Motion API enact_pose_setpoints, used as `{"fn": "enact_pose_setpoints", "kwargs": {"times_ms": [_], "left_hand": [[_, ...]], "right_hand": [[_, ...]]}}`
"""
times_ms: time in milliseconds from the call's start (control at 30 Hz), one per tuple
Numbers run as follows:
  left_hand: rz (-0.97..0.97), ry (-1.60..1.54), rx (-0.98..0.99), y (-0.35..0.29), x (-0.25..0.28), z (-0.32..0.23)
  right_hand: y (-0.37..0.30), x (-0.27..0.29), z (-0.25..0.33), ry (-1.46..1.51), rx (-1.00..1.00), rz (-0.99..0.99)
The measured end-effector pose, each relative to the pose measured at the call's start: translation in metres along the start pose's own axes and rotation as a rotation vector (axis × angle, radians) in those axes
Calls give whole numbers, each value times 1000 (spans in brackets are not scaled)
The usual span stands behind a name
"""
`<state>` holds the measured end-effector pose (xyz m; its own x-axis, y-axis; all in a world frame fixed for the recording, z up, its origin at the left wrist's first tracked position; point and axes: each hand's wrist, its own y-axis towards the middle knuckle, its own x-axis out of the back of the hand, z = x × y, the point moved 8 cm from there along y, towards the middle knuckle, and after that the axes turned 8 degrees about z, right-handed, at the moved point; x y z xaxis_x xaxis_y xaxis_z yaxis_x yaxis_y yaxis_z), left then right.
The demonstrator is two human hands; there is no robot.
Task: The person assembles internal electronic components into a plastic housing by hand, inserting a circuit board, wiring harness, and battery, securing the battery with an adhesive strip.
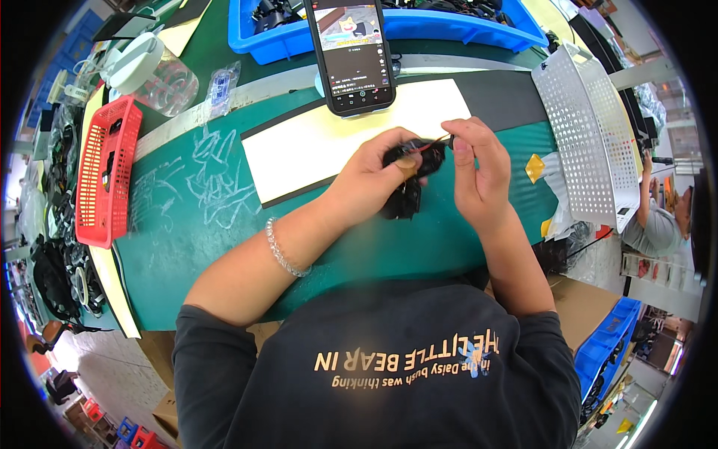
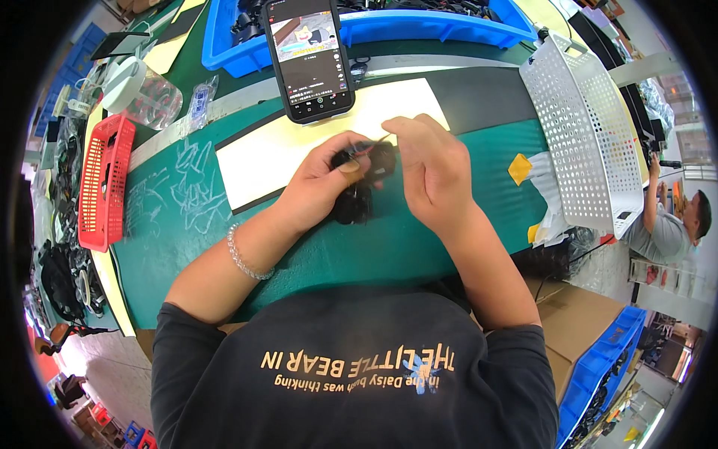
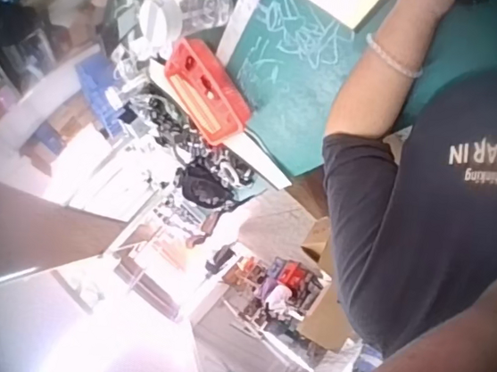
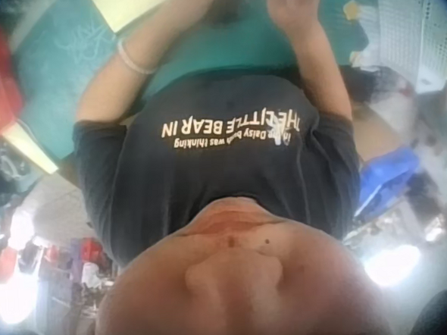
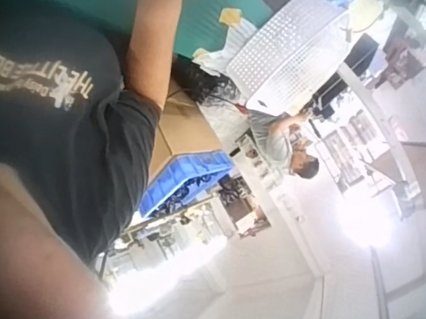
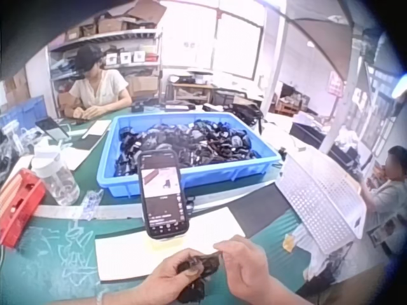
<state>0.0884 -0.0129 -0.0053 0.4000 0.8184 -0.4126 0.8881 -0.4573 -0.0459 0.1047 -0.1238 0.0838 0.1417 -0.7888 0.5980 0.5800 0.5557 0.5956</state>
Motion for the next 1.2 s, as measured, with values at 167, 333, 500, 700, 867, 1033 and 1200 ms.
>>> {"fn": "enact_pose_setpoints", "kwargs": {"times_ms": [167, 333, 500, 700, 867, 1033, 1200], "left_hand": [[-199, 213, -176, -4, 19, -7], [-217, 255, -246, -9, 14, -19], [-159, 253, -260, -7, 6, -16], [-135, 358, -215, -6, 2, -18], [-112, 467, -143, -7, 3, -18], [-90, 519, -265, -7, -1, -18], [-67, 559, -221, -6, -3, -20]], "right_hand": [[-3, -7, -9, -49, 15, 63], [-5, -11, -5, -50, 70, 64], [-5, -7, -14, -26, 10, 4], [3, -9, -8, 60, -45, -37], [9, -13, -2, 102, -32, -20], [10, -17, 1, -19, 34, 26], [12, -12, 6, -225, 32, -57]]}}
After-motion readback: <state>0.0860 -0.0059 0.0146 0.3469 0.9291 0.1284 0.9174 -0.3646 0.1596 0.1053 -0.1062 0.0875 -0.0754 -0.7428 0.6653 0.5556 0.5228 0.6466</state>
